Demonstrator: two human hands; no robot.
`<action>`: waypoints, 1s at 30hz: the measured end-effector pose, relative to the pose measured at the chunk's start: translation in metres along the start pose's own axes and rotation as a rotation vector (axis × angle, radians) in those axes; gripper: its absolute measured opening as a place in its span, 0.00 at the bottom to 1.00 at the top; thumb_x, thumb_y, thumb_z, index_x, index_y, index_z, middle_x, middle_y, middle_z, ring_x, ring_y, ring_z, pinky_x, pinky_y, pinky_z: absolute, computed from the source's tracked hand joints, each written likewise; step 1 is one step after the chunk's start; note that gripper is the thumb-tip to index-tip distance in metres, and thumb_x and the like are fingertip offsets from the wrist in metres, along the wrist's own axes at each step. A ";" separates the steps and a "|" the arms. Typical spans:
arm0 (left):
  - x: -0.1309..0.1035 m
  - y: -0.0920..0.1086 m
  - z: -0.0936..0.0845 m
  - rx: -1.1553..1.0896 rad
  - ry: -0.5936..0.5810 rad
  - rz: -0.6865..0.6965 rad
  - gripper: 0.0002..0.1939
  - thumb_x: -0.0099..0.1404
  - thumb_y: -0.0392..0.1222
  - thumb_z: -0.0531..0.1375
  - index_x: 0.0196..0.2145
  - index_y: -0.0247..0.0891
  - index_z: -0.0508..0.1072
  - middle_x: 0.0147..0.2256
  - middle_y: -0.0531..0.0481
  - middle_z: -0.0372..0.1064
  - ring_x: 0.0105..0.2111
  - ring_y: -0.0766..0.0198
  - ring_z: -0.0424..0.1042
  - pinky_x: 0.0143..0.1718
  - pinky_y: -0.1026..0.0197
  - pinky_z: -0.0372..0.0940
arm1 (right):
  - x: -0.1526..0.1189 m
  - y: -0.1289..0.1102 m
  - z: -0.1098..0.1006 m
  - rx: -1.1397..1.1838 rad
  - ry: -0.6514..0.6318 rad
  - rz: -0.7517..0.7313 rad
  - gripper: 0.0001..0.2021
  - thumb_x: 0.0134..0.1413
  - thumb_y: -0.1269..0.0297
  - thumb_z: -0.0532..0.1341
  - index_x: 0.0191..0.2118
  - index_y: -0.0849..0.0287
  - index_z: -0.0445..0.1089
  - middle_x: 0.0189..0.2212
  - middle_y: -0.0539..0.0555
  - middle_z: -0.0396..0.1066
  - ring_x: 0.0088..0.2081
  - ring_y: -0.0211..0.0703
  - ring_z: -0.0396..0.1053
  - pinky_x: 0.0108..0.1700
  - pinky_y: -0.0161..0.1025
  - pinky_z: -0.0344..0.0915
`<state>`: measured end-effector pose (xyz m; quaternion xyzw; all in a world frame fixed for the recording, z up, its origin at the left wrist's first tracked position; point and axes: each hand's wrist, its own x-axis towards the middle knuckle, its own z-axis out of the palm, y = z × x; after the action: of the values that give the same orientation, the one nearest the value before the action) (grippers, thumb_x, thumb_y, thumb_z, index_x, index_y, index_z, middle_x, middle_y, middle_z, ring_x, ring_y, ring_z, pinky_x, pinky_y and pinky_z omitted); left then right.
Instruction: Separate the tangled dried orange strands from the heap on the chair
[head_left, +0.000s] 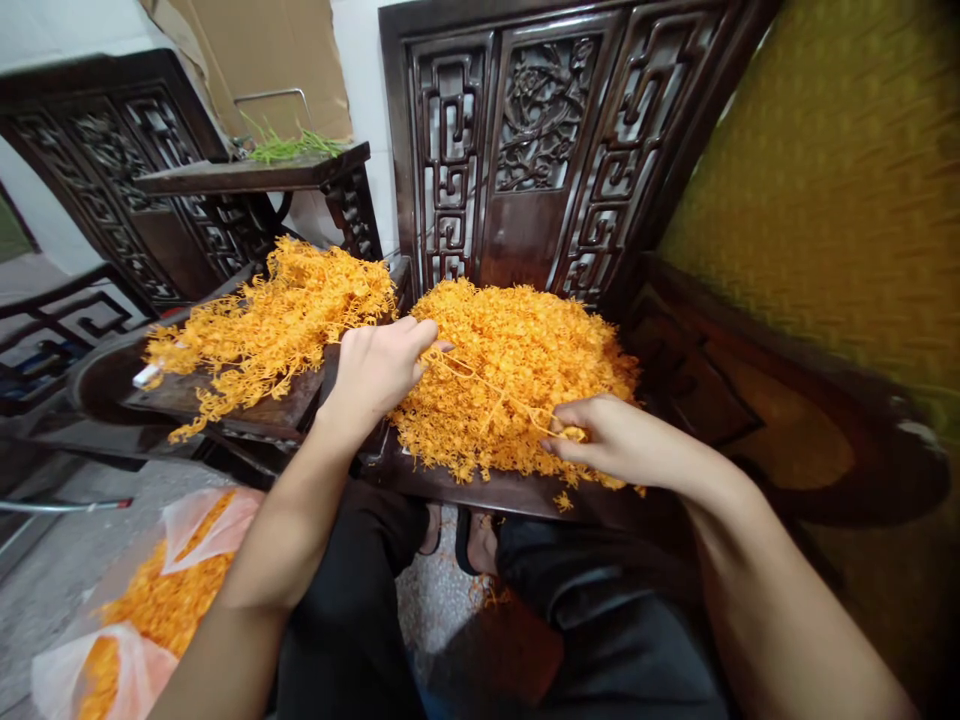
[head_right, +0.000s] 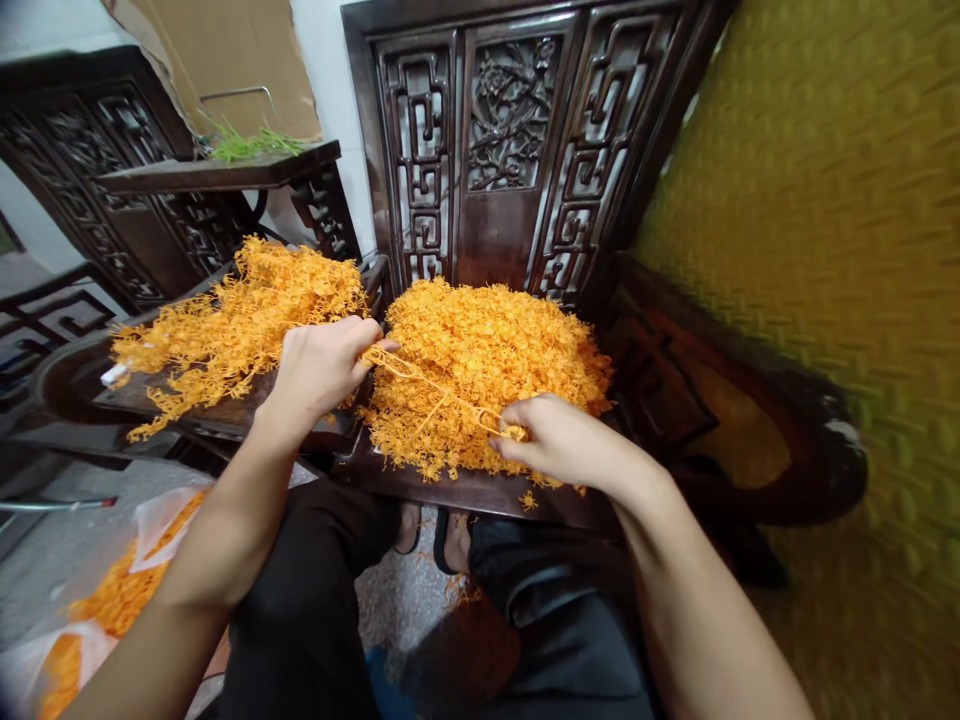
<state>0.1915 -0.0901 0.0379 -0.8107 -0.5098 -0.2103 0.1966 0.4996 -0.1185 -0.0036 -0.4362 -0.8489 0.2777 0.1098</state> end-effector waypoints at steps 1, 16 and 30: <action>0.000 -0.001 0.000 0.007 0.004 -0.003 0.10 0.73 0.47 0.56 0.34 0.44 0.71 0.30 0.50 0.72 0.26 0.63 0.66 0.27 0.58 0.45 | 0.001 0.000 0.002 -0.031 0.019 -0.005 0.18 0.61 0.56 0.59 0.21 0.56 0.62 0.19 0.49 0.63 0.22 0.38 0.57 0.29 0.38 0.55; 0.006 0.079 0.011 -0.151 -0.268 -0.111 0.14 0.73 0.43 0.54 0.39 0.34 0.77 0.30 0.38 0.77 0.30 0.50 0.78 0.32 0.53 0.69 | 0.045 -0.046 0.025 0.701 0.656 0.100 0.32 0.51 0.45 0.70 0.57 0.59 0.75 0.35 0.54 0.78 0.34 0.44 0.71 0.42 0.44 0.70; 0.011 0.054 0.005 -0.918 -0.247 -0.016 0.33 0.68 0.63 0.59 0.60 0.36 0.68 0.62 0.35 0.67 0.61 0.50 0.68 0.62 0.46 0.62 | 0.046 -0.036 0.017 0.691 0.701 -0.087 0.18 0.62 0.47 0.63 0.33 0.57 0.72 0.30 0.51 0.72 0.36 0.41 0.68 0.47 0.40 0.64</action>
<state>0.2461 -0.1009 0.0343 -0.8287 -0.3899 -0.3175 -0.2457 0.4404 -0.1046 0.0007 -0.4054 -0.6367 0.3746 0.5384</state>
